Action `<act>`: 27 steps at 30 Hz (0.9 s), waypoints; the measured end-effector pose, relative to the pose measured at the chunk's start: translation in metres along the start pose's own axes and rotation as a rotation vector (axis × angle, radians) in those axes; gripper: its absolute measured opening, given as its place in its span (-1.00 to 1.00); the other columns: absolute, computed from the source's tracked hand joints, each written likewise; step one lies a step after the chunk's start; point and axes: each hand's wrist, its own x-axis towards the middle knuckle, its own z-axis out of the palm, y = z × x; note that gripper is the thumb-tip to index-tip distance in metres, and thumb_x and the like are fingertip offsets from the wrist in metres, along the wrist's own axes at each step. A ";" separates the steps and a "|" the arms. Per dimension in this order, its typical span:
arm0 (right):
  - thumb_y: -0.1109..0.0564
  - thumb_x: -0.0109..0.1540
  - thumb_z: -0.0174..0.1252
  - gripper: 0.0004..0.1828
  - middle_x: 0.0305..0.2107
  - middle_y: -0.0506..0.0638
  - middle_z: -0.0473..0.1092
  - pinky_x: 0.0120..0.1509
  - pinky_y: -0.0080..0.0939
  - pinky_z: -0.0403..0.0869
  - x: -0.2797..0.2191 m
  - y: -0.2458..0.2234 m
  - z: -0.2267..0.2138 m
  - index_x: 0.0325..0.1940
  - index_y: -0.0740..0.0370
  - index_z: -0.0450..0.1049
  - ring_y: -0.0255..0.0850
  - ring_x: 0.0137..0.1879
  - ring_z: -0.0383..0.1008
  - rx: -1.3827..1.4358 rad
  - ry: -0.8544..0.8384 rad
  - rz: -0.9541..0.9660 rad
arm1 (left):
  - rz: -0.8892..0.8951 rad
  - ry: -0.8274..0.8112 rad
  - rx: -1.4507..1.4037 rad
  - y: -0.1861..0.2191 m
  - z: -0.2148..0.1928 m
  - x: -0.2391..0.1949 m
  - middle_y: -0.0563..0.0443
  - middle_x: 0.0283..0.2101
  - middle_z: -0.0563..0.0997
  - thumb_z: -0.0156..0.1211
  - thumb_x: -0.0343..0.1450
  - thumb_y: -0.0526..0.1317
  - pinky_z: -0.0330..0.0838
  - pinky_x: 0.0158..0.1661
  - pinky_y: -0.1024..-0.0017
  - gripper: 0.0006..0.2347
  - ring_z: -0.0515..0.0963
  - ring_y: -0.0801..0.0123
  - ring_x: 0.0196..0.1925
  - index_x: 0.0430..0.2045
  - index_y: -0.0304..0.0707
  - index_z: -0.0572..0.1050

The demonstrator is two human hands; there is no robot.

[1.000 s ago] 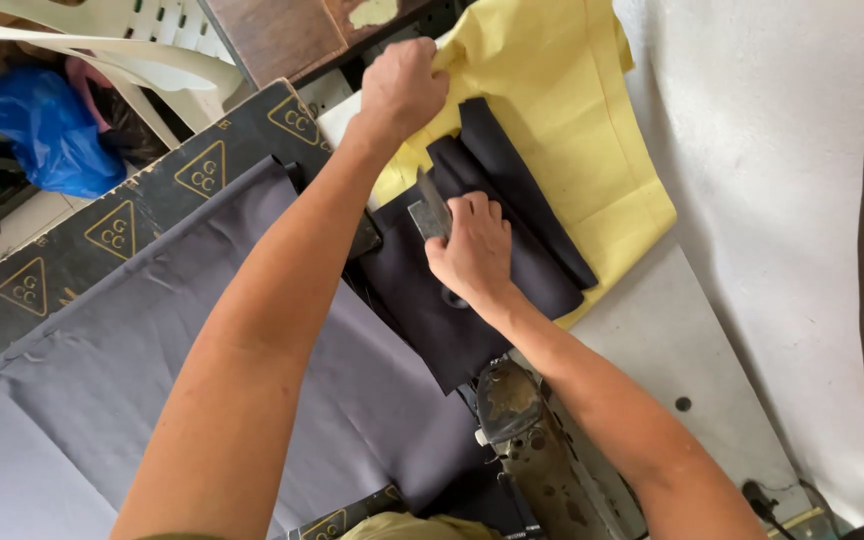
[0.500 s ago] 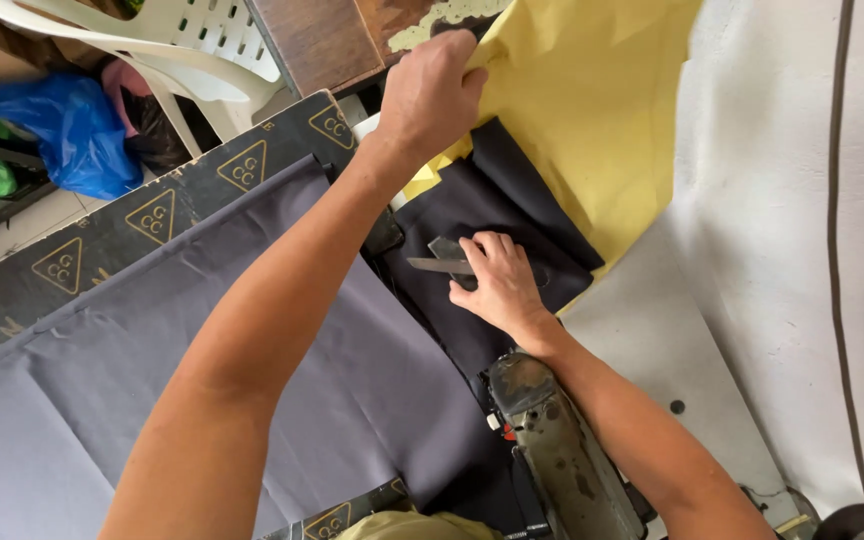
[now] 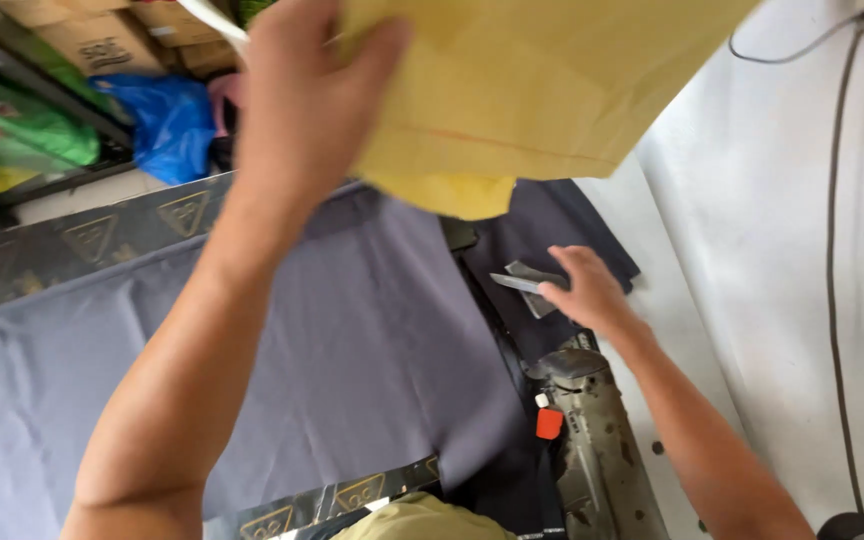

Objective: Marking fabric with chalk using a pattern and cutting it out with scissors.

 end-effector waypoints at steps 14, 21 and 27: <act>0.02 0.27 0.34 -0.55 -0.05 0.22 0.52 -0.07 0.19 0.63 -0.057 -0.271 0.210 0.14 0.29 0.47 0.11 -0.07 0.63 1.440 -0.288 0.371 | -1.142 0.255 0.065 -0.175 -0.274 -0.490 -0.19 -0.57 0.53 0.40 0.45 -0.15 0.37 -0.53 0.32 -0.77 0.46 0.29 -0.53 -0.37 -0.39 0.56; 0.07 0.16 0.48 -0.77 -0.48 -0.04 0.46 -0.33 -0.24 0.54 -0.112 -0.339 0.310 -0.26 0.25 0.61 -0.27 -0.36 0.51 1.097 -0.072 0.252 | -0.710 -0.230 0.323 -0.068 -0.218 -0.481 -0.73 0.35 0.16 0.52 0.24 -0.14 -0.16 0.35 -0.42 -0.19 0.09 -0.55 0.42 0.36 -0.50 0.19; -0.01 0.19 0.45 -0.75 -0.54 -0.02 0.52 -0.25 -0.24 0.52 -0.151 -0.436 0.248 -0.25 0.19 0.64 -0.36 -0.35 0.48 0.733 0.026 0.016 | -0.439 -0.406 0.283 -0.150 -0.189 -0.526 0.14 0.35 0.39 0.22 0.32 -0.20 0.38 0.13 -0.13 -0.48 0.48 0.06 0.18 0.25 0.10 0.38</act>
